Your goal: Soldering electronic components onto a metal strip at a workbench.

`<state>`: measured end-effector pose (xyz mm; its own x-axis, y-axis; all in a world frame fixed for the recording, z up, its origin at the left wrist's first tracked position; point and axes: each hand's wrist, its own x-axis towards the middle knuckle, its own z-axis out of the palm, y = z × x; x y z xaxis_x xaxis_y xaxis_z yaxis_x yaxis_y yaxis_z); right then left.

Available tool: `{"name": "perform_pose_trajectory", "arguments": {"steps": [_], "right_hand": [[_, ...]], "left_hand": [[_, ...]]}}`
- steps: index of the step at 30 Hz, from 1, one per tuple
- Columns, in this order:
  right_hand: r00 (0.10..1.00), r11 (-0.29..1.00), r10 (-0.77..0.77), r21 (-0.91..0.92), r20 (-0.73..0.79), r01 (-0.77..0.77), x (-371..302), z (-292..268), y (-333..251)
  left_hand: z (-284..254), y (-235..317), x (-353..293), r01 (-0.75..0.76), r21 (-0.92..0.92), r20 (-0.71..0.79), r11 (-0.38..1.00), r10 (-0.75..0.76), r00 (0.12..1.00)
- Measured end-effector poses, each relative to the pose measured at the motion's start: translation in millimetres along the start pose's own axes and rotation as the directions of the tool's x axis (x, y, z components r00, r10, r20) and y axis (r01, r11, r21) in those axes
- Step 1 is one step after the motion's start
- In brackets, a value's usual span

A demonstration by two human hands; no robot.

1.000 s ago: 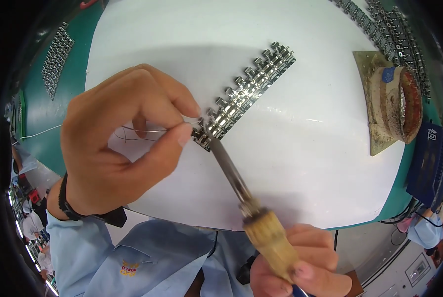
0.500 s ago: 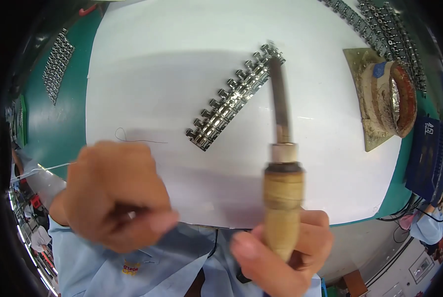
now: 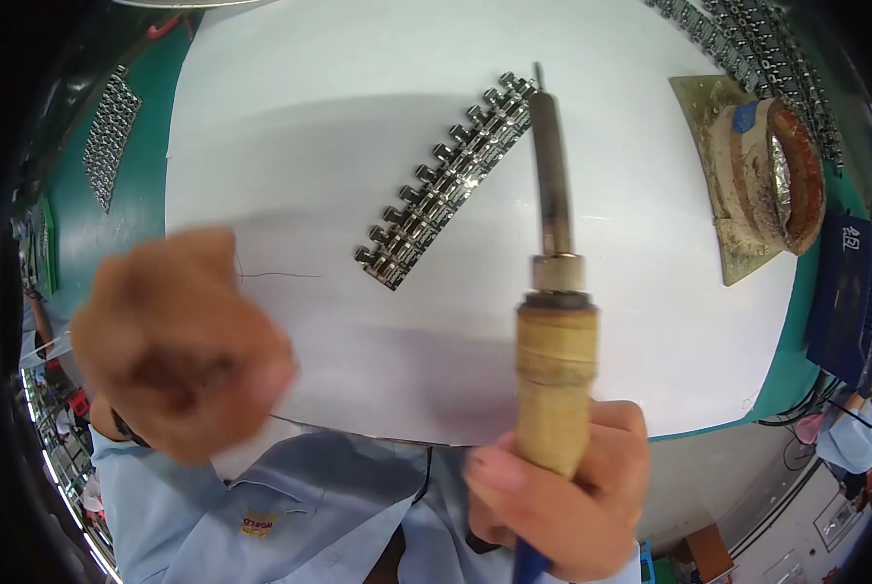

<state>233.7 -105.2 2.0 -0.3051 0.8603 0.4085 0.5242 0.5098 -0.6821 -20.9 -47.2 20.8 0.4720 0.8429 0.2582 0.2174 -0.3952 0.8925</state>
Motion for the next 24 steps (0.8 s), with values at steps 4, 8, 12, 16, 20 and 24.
{"name": "perform_pose_trajectory", "arguments": {"steps": [4,8,12,16,20,24], "right_hand": [[0.958,0.985,-0.041,0.149,-0.285,0.087,-15,20,12],[0.89,0.98,-0.095,0.117,-0.447,0.163,-24,26,14],[0.874,0.968,-0.138,0.122,-0.466,0.218,-30,22,13],[0.927,0.958,-0.175,0.159,-0.331,0.238,-30,12,12],[0.97,0.964,-0.122,0.208,-0.211,0.167,-27,4,7],[0.967,0.884,0.25,0.396,0.049,-0.249,-39,-38,-2]], "left_hand": [[-6,14,10,0.352,0.239,-0.147,0.905,-0.325,0.934],[-2,-13,14,0.16,0.201,-0.116,0.966,-0.139,0.984],[7,-25,13,0.022,0.168,-0.102,0.986,-0.004,0.995],[14,-27,16,0.051,0.176,-0.184,0.983,-0.018,0.983],[9,-15,16,0.086,0.323,-0.035,0.942,-0.079,0.996],[11,-17,14,0.09,0.32,-0.044,0.943,-0.08,0.996]]}}
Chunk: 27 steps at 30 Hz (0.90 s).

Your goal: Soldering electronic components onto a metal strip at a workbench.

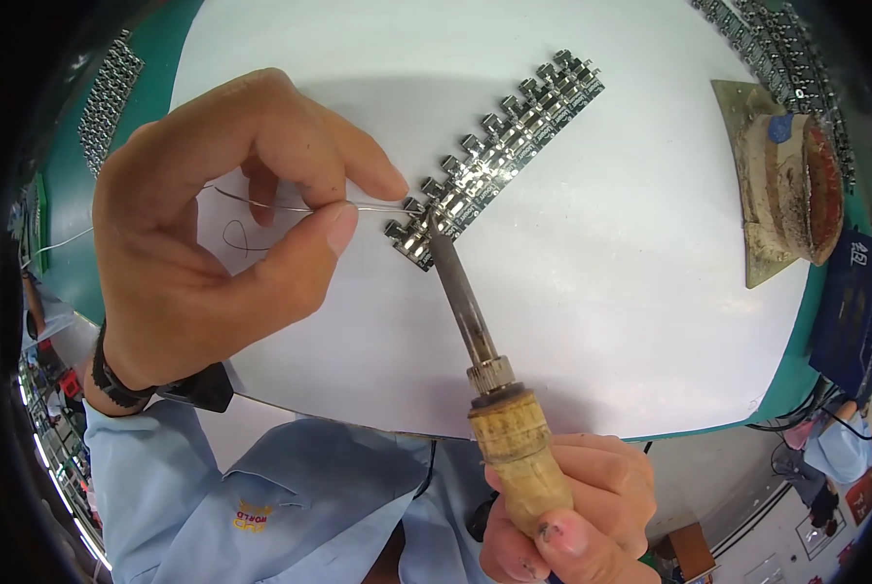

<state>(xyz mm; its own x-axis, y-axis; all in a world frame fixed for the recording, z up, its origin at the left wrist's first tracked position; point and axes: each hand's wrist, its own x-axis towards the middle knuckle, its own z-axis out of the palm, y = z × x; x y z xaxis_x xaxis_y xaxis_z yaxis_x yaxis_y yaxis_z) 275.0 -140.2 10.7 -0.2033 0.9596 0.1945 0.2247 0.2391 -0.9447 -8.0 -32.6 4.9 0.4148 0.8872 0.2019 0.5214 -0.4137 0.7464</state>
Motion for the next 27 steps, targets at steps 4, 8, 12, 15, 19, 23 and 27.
{"name": "perform_pose_trajectory", "arguments": {"steps": [4,8,12,15,19,23,27], "right_hand": [[0.611,0.538,0.717,0.291,0.336,-0.791,13,-36,-31],[0.451,0.316,0.777,0.347,0.439,-0.883,22,-31,-33],[0.485,0.389,0.813,0.321,0.321,-0.864,20,-30,-29],[0.4,0.204,0.744,0.388,0.536,-0.899,36,-30,-31],[0.259,0.06,0.802,0.358,0.538,-0.932,43,-24,-39],[0.301,0.118,0.807,0.36,0.508,-0.926,43,-19,-39],[0.328,0.152,0.83,0.382,0.452,-0.912,34,-20,-38]], "left_hand": [[3,2,3,-0.005,-0.002,0.001,1.0,0.005,1.0],[5,6,7,0.036,0.064,0.012,0.997,-0.036,0.999],[4,10,7,0.05,0.025,0.034,0.998,-0.051,0.998],[11,6,4,0.101,-0.025,-0.028,0.995,-0.102,0.994],[11,6,5,0.084,-0.007,-0.021,0.996,-0.084,0.996],[10,9,6,0.06,0.017,-0.012,0.998,-0.06,0.998],[6,14,10,0.032,0.037,-0.002,0.999,-0.032,0.999]]}}
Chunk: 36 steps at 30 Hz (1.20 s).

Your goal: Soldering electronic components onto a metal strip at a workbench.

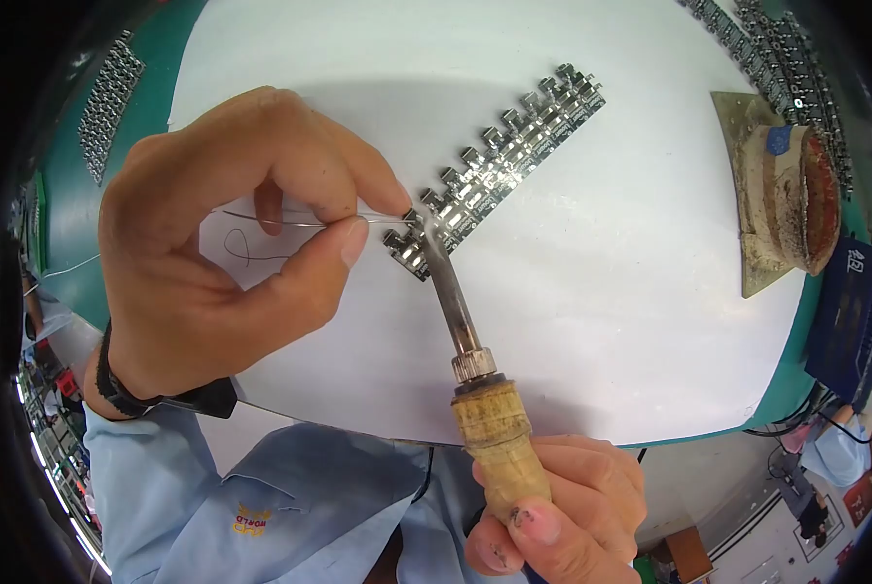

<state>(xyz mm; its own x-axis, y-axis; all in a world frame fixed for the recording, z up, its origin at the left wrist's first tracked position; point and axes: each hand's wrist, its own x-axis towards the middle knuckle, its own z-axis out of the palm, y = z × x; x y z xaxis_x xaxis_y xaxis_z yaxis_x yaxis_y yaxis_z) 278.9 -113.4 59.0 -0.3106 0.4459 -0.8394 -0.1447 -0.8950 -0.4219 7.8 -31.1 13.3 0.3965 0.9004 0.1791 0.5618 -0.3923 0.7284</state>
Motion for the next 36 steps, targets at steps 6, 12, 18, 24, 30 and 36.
{"name": "perform_pose_trajectory", "arguments": {"steps": [6,12,18,24,30,36], "right_hand": [[0.987,0.983,-0.161,-0.085,0.005,0.161,2,4,7],[-0.26,-0.443,-0.884,-0.52,0.388,0.73,85,20,49],[-0.246,-0.328,-0.945,-0.594,0.218,0.734,89,36,48],[-0.034,-0.138,-0.984,-0.626,0.176,0.767,70,27,35],[-0.023,-0.03,-1.0,-0.579,0.019,0.815,72,36,37],[0.244,0.227,-0.969,-0.538,-0.041,0.812,23,17,35]], "left_hand": [[-21,18,10,0.383,0.002,0.138,0.924,-0.38,0.915],[-17,-5,0,0.183,-0.059,0.057,0.981,-0.18,0.982],[-17,-24,-11,0.025,-0.084,-0.017,0.996,-0.027,0.999],[-15,-28,-7,-0.045,-0.071,-0.029,0.996,0.043,0.999],[-13,-27,-5,-0.039,-0.066,-0.026,0.997,0.037,0.999],[-16,-27,-6,-0.023,-0.055,-0.022,0.998,0.022,1.0]]}}
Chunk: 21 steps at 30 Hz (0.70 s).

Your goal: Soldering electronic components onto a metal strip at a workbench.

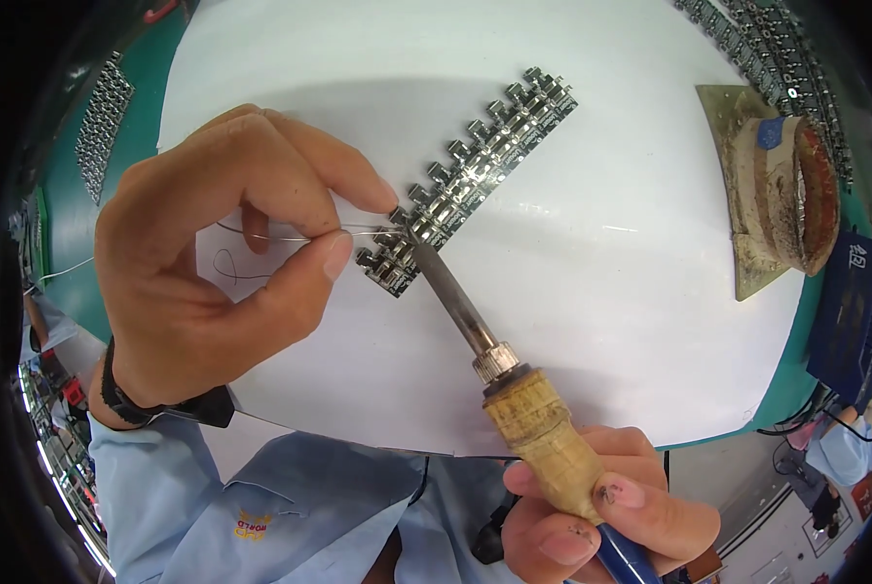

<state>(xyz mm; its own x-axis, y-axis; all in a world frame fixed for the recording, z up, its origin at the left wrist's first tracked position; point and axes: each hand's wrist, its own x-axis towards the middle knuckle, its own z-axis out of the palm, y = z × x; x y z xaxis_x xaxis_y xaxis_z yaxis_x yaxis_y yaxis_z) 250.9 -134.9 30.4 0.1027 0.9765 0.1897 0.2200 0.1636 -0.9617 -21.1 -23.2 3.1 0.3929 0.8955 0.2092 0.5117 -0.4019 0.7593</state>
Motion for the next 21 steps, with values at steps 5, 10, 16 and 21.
{"name": "perform_pose_trajectory", "arguments": {"steps": [5,10,16,21], "right_hand": [[0.946,0.957,0.288,0.001,0.149,-0.292,-1,-10,-7],[0.998,0.999,-0.039,0.031,-0.058,0.041,15,38,24],[0.96,0.97,-0.235,0.027,-0.152,0.242,19,51,28],[0.938,0.959,-0.284,-0.058,-0.199,0.278,19,54,28]], "left_hand": [[-1,2,4,-0.027,0.036,-0.006,0.999,0.027,1.0],[1,6,8,-0.049,0.059,-0.024,0.997,0.051,0.998],[5,-2,5,-0.075,0.003,-0.1,0.997,0.075,0.992],[10,-6,5,-0.107,-0.046,-0.162,0.993,0.098,0.982]]}}
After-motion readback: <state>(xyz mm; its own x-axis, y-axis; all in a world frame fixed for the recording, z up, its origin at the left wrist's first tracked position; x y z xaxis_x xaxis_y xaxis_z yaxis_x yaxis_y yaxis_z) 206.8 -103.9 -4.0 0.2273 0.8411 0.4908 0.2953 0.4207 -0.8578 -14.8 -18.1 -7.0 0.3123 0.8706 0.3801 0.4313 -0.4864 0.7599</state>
